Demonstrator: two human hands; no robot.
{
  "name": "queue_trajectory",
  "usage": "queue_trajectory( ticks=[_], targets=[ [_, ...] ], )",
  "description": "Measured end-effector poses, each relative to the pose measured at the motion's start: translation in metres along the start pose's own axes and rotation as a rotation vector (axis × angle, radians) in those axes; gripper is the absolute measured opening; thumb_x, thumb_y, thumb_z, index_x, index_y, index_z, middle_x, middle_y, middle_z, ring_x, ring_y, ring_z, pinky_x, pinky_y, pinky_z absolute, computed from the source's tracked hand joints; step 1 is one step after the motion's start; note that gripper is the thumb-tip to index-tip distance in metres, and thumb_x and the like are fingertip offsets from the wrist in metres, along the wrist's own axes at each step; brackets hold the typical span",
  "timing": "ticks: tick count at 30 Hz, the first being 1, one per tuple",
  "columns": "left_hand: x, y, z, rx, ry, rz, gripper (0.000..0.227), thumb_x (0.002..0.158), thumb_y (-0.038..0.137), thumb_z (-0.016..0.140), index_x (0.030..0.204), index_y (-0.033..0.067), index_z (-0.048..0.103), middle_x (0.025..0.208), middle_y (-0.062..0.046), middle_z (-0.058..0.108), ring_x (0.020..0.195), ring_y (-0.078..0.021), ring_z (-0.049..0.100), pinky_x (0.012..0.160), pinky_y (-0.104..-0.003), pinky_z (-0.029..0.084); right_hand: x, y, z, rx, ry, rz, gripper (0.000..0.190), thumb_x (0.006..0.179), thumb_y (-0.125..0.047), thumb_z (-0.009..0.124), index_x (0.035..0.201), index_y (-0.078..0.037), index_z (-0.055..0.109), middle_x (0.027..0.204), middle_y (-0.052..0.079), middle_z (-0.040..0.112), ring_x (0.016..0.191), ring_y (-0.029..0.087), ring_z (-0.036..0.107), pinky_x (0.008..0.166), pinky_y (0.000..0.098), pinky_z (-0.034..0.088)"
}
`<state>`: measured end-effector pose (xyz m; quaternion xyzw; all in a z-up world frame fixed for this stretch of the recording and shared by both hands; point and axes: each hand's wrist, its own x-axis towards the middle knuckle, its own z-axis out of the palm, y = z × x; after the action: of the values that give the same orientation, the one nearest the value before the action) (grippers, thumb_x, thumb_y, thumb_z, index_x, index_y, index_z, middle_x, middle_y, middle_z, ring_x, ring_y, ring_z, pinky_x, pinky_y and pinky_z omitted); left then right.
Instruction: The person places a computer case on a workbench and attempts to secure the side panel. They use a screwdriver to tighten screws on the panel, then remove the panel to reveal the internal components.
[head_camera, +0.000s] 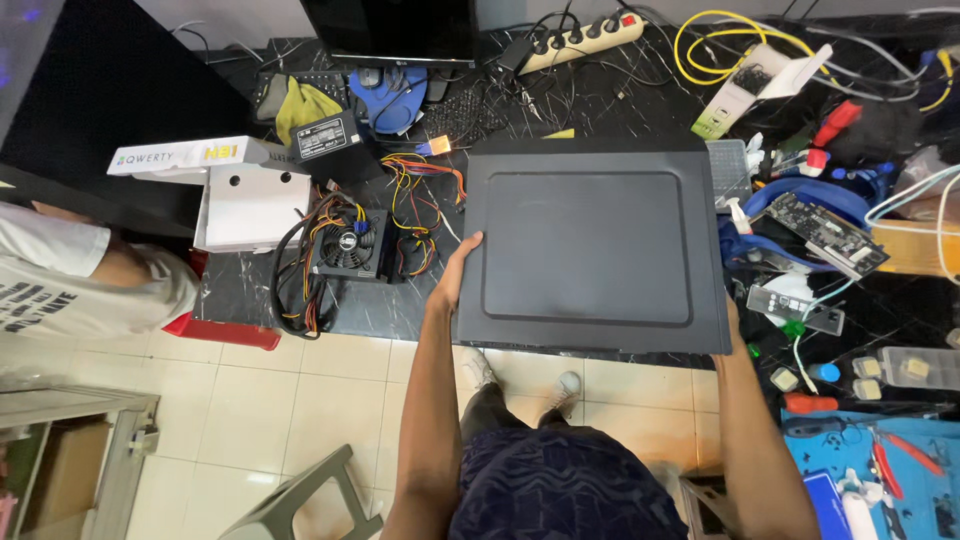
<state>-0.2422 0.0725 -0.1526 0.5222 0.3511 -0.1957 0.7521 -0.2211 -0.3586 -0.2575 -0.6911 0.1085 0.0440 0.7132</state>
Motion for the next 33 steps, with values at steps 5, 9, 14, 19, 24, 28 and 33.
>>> queue_trajectory(
  ticks=[5, 9, 14, 19, 24, 28, 33],
  targets=[
    [-0.026, 0.013, 0.018, 0.078, 0.022, 0.042, 0.123, 0.065, 0.072, 0.081, 0.158, 0.0042, 0.038, 0.14, -0.028, 0.057, 0.12, -0.0372, 0.061, 0.099, -0.047, 0.053, -0.019, 0.009, -0.003, -0.007, 0.073, -0.061, 0.016, 0.108, -0.022, 0.058, 0.115, -0.013, 0.069, 0.113, 0.012, 0.07, 0.104, 0.019, 0.061, 0.091, 0.0382, 0.053],
    [-0.041, 0.026, 0.023, 0.27, 0.089, 0.138, 0.124, 0.07, 0.077, 0.073, 0.158, -0.0011, 0.035, 0.152, -0.029, 0.047, 0.141, -0.0399, 0.047, 0.115, -0.048, 0.043, -0.03, 0.01, -0.002, -0.01, 0.158, -0.112, 0.012, 0.108, -0.015, 0.059, 0.113, -0.011, 0.07, 0.114, 0.013, 0.069, 0.106, 0.02, 0.06, 0.094, 0.0391, 0.052],
    [-0.007, 0.023, 0.022, 0.928, 0.553, 0.604, 0.096, 0.087, 0.059, 0.07, 0.15, -0.0057, 0.038, 0.151, -0.034, 0.044, 0.144, -0.0455, 0.041, 0.119, -0.058, 0.035, -0.076, 0.0, 0.0, 0.264, 0.428, 0.081, 0.016, 0.11, -0.024, 0.056, 0.114, -0.018, 0.071, 0.11, 0.005, 0.071, 0.097, 0.017, 0.068, 0.084, 0.0329, 0.061],
    [0.018, 0.046, 0.064, 1.226, 0.597, 1.091, 0.08, 0.086, 0.048, 0.076, 0.147, 0.0059, 0.048, 0.149, -0.024, 0.05, 0.143, -0.0453, 0.043, 0.109, -0.068, 0.04, -0.143, 0.007, 0.023, 0.094, 0.673, -0.018, 0.026, 0.116, -0.022, 0.046, 0.125, -0.008, 0.066, 0.121, 0.014, 0.067, 0.097, 0.018, 0.059, 0.093, 0.0364, 0.06],
    [0.035, 0.063, 0.11, 1.455, 0.103, 1.121, 0.076, 0.092, 0.052, 0.068, 0.15, 0.0089, 0.046, 0.16, -0.013, 0.043, 0.154, -0.031, 0.031, 0.124, -0.066, 0.019, -0.202, 0.043, 0.106, -0.197, 0.933, -0.144, 0.002, 0.111, -0.009, 0.056, 0.11, -0.008, 0.057, 0.103, 0.01, 0.062, 0.09, 0.023, 0.064, 0.074, 0.0334, 0.054],
    [0.044, 0.063, 0.127, 1.51, -0.01, 1.22, 0.076, 0.093, 0.058, 0.063, 0.15, 0.0112, 0.045, 0.164, -0.01, 0.038, 0.156, -0.0279, 0.028, 0.127, -0.061, 0.019, -0.209, 0.049, 0.204, 0.105, 0.825, 0.031, 0.014, 0.11, -0.016, 0.052, 0.121, -0.008, 0.053, 0.114, 0.007, 0.059, 0.093, 0.018, 0.062, 0.076, 0.0269, 0.055],
    [0.048, 0.052, 0.128, 1.546, 0.197, 1.403, 0.066, 0.099, 0.063, 0.051, 0.142, 0.0122, 0.052, 0.158, -0.009, 0.044, 0.15, -0.0264, 0.038, 0.125, -0.053, 0.025, -0.201, 0.005, 0.261, 0.157, 0.701, 0.153, 0.045, 0.109, -0.039, 0.057, 0.119, 0.005, 0.056, 0.129, 0.023, 0.046, 0.117, 0.036, 0.062, 0.088, 0.0414, 0.061]
  ],
)
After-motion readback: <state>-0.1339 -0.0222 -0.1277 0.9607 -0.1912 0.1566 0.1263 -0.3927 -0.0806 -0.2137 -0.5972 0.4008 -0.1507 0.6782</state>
